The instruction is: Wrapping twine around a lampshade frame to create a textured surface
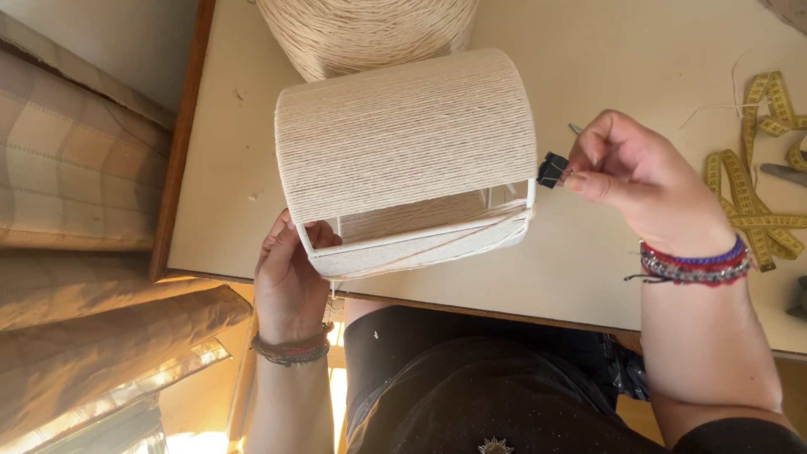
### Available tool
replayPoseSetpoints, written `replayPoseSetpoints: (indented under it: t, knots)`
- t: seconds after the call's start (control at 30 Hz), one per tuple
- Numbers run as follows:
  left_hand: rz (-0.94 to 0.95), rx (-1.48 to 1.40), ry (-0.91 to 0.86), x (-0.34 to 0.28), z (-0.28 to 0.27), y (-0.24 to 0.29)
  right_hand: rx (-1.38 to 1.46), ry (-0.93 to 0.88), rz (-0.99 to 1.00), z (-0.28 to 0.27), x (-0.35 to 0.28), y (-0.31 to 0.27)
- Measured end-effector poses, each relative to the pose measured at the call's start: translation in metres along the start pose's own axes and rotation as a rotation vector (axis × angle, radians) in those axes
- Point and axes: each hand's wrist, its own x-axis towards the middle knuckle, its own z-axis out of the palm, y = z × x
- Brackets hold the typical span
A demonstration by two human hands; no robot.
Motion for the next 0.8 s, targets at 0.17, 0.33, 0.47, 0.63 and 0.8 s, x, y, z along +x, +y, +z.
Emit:
replayPoseSetpoints:
  t: [0.17, 0.33, 0.47, 0.63, 0.8]
  knots:
    - [0.0, -0.014, -0.033, 0.001, -0.005, -0.002, 0.039, -0.059, 0.003, 0.005, 0.009, -0.007]
    - [-0.002, -0.045, -0.062, 0.004, -0.002, -0.004, 0.006, -0.074, 0.017, 0.004, 0.012, -0.006]
    - [0.007, -0.035, -0.073, 0.007, 0.0, -0.006, 0.005, -0.056, -0.01, 0.008, 0.011, -0.011]
    - [0.041, 0.026, -0.077, 0.005, -0.02, -0.009, -0.097, -0.065, -0.188, 0.009, -0.005, 0.005]
    - [0.172, 0.555, 0.0, -0.008, -0.036, 0.006, 0.232, 0.142, -0.191, 0.022, -0.033, 0.036]
